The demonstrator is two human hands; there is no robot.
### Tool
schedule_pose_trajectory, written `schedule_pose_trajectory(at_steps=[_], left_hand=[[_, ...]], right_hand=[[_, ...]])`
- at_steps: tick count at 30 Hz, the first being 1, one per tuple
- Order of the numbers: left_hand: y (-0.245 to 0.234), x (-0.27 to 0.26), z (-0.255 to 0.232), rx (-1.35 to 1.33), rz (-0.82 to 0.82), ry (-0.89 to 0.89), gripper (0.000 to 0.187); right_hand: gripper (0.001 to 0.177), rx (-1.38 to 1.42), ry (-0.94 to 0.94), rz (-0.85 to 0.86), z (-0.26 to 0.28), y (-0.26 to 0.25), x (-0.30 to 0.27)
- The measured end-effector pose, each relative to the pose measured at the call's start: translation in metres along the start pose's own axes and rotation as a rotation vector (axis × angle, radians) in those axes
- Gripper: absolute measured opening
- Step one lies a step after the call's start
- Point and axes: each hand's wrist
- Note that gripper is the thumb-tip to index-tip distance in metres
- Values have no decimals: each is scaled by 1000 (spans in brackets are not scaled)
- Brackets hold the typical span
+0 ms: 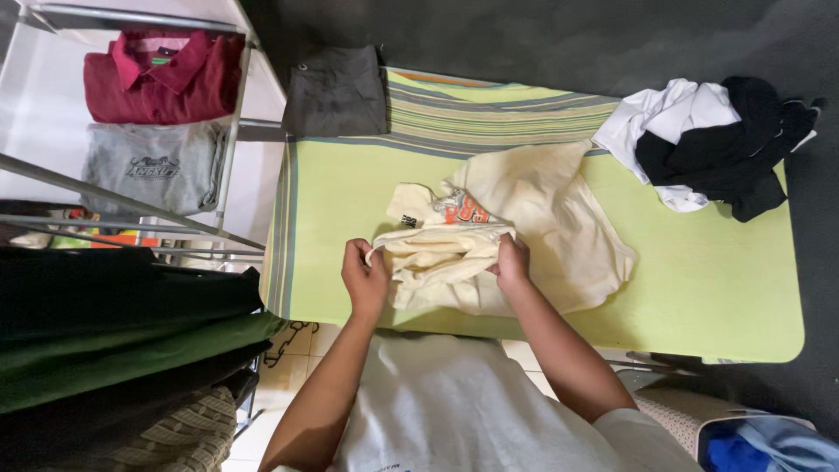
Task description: The person hangs a patterned shirt on a hanger and places it on a clothing rack. They then pick up a cream-colored t-shirt, unfold it on a table, and fold it neatly by hand.
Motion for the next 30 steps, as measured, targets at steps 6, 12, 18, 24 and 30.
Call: schedule_pose_trajectory(at_steps=[6, 12, 18, 24, 30], left_hand=[[-3, -9, -2, 22, 369, 92, 14], [-14, -15, -43, 168, 589, 304, 18], [-23, -14, -42, 268, 583, 493, 16], [-16, -9, -44, 440, 648, 507, 32], [32, -10, -17, 698, 646, 594, 43]], right_hand=[[53, -1040, -1216, -34, 44, 24, -64], [30, -1153, -1368, 259, 60, 41, -50], [11, -415, -859, 201, 46, 19, -3], [28, -1201, -437, 415, 83, 37, -22], [44, -1267, -1045, 273, 73, 80, -32]])
Point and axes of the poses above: each hand's wrist, its own x-axis towards the middle knuckle, its own y-axis out of the palm, z = x × y, and after that the axes turned 1 degree about y, right-handed
